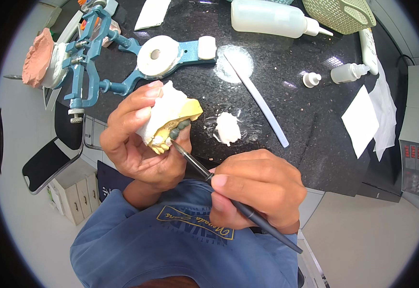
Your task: The person applies white paste from a container onto a dental model with a brush while holding an articulator and then wipes the model with a tissue.
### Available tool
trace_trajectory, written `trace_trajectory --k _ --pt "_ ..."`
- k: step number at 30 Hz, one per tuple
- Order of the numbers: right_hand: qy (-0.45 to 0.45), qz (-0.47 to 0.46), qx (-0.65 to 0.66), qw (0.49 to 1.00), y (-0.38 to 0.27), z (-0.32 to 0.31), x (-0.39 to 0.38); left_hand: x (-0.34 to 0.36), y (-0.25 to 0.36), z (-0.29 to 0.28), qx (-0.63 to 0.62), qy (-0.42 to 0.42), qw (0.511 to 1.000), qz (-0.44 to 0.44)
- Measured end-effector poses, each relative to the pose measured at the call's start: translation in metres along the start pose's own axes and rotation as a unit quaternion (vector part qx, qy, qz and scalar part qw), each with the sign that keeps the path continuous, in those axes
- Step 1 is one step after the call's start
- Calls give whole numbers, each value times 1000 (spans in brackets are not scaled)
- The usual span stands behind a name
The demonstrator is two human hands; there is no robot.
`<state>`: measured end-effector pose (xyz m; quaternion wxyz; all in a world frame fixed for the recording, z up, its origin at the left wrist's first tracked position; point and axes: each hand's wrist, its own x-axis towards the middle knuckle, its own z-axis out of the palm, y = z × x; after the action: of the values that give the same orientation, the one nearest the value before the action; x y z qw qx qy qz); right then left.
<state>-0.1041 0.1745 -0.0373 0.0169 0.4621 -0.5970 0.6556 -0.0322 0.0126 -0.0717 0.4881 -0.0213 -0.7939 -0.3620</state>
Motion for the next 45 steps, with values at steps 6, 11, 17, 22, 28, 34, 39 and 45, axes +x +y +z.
trace_trajectory --k 6,11,17,22,28,34,39,45 --pt "-6 1 22 1000 2 -3 0 -1 1 0 -5 6 1000 -1" --pt "-27 -5 25 999 3 -4 1 1 1 1 -4 6 1000 -2" --pt "-21 -6 35 999 4 -6 -3 0 1 -2 -22 -4 1000 -14" --pt "-28 -9 24 999 3 -5 -1 1 4 -3 -28 -13 999 -27" --pt "-25 -7 27 999 2 -5 -3 -1 2 -4 -36 -17 999 -32" --pt "-27 -13 32 999 3 -5 -2 -2 1 -2 -47 -12 998 -36" --pt "-34 -9 33 999 3 -6 -3 -2 2 -3 -46 -13 998 -38" --pt "-38 -11 17 999 1 -4 -1 -2 3 -2 -34 -17 998 -43"
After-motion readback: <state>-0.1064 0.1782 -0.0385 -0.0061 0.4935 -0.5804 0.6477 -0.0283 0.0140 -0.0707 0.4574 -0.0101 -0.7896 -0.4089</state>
